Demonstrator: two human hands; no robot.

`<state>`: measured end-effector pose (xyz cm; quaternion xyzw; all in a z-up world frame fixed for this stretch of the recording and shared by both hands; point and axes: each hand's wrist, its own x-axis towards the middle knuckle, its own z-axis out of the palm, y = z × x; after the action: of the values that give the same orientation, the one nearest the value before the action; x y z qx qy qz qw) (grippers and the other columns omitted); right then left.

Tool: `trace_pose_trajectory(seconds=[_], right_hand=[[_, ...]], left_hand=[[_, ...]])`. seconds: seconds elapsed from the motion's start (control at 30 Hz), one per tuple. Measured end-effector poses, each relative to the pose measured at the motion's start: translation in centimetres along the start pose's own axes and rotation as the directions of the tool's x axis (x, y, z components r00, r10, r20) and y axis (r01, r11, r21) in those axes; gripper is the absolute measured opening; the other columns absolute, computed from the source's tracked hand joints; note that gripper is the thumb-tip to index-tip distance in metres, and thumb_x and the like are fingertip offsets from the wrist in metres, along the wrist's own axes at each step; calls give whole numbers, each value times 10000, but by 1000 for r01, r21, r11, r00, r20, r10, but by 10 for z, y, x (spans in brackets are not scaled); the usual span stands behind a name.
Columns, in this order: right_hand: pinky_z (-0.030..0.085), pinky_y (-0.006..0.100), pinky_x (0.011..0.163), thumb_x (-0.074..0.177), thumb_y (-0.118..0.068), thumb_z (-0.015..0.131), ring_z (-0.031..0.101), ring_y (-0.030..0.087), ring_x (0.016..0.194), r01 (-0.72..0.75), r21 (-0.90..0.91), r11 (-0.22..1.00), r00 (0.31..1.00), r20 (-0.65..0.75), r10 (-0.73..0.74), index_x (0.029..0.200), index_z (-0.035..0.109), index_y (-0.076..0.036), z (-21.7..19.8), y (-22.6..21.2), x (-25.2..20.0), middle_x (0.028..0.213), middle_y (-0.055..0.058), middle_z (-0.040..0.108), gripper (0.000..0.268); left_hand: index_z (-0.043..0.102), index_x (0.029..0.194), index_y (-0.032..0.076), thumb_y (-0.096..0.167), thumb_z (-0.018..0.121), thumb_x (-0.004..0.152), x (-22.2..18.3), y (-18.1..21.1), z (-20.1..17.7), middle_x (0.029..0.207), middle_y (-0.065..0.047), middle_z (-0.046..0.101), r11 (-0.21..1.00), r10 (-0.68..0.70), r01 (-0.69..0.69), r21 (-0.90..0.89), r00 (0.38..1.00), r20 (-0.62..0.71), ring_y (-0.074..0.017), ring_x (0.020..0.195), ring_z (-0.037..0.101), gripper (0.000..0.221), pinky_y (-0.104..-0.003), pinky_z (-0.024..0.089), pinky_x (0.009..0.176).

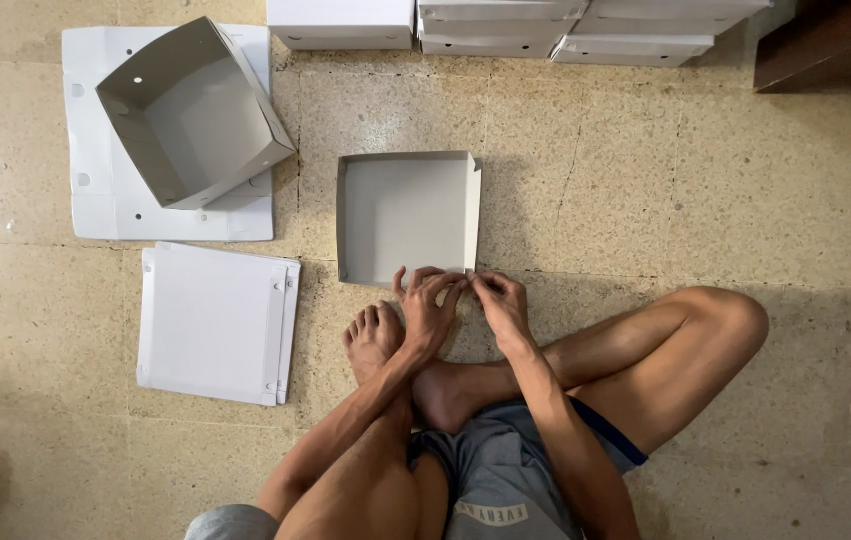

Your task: Assembling cardboard boxes from flat sheets by folding and tucking flaps

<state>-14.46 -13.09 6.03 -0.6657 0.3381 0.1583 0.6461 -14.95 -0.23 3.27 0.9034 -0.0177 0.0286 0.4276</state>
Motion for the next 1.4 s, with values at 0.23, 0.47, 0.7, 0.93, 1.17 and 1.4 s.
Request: trace_pose_trajectory(seconds=[0.23,0.47,0.7,0.93,1.17,1.4], right_hand=[[498,278,632,941,-204,725,604,145,746,53,-24,998,998,21,-53,886,772,-65,0,-2,1,760,105,675,157],[516,352,660,1027,-217,591,632,245,785,272,-263,926,961,113,-251,923,737,-7,-5,13,1,835,171,641,277],[534,344,687,1070,-148,450,621,280,782,455,-509,731,890,235,-390,925,654,10,0,2,-10,846,138,532,296],[568,366,646,1062,-191,457,654,293,792,494,-619,610,869,326,-373,1011,666,7,0,-4,-8,914,141,567,292],[560,391,585,1016,-239,510,669,306,730,450,-695,561,893,363,-267,903,652,-15,4,4,20,816,120,556,288],[541,491,587,894,-326,551,699,398,696,264,-822,505,962,263,-75,738,645,-58,22,32,48,695,153,636,324]], left_hand=[[769,981,176,213,709,971,-1,5,-6,831,21,743,1000,25,-25,-16,1000,4,-174,1042,654,71,-594,223,1107],[774,1015,166,212,684,981,-3,0,-5,855,0,756,1000,-3,2,15,997,72,-182,1086,655,106,-582,201,1107],[756,1071,139,184,654,992,-4,-1,-6,893,-26,759,998,-51,45,47,989,136,-190,1139,639,136,-544,219,1117],[749,1103,192,220,644,966,-6,-8,-8,999,15,718,987,-6,-19,157,987,158,-178,1085,570,176,-461,266,1071],[750,1054,224,201,665,902,-8,-21,-5,1003,10,637,969,-11,-35,245,983,184,-194,1090,498,176,-498,234,1045],[707,1055,198,131,690,856,-10,-39,6,1097,1,592,977,-71,29,213,978,194,-207,1098,484,210,-467,289,1032]])
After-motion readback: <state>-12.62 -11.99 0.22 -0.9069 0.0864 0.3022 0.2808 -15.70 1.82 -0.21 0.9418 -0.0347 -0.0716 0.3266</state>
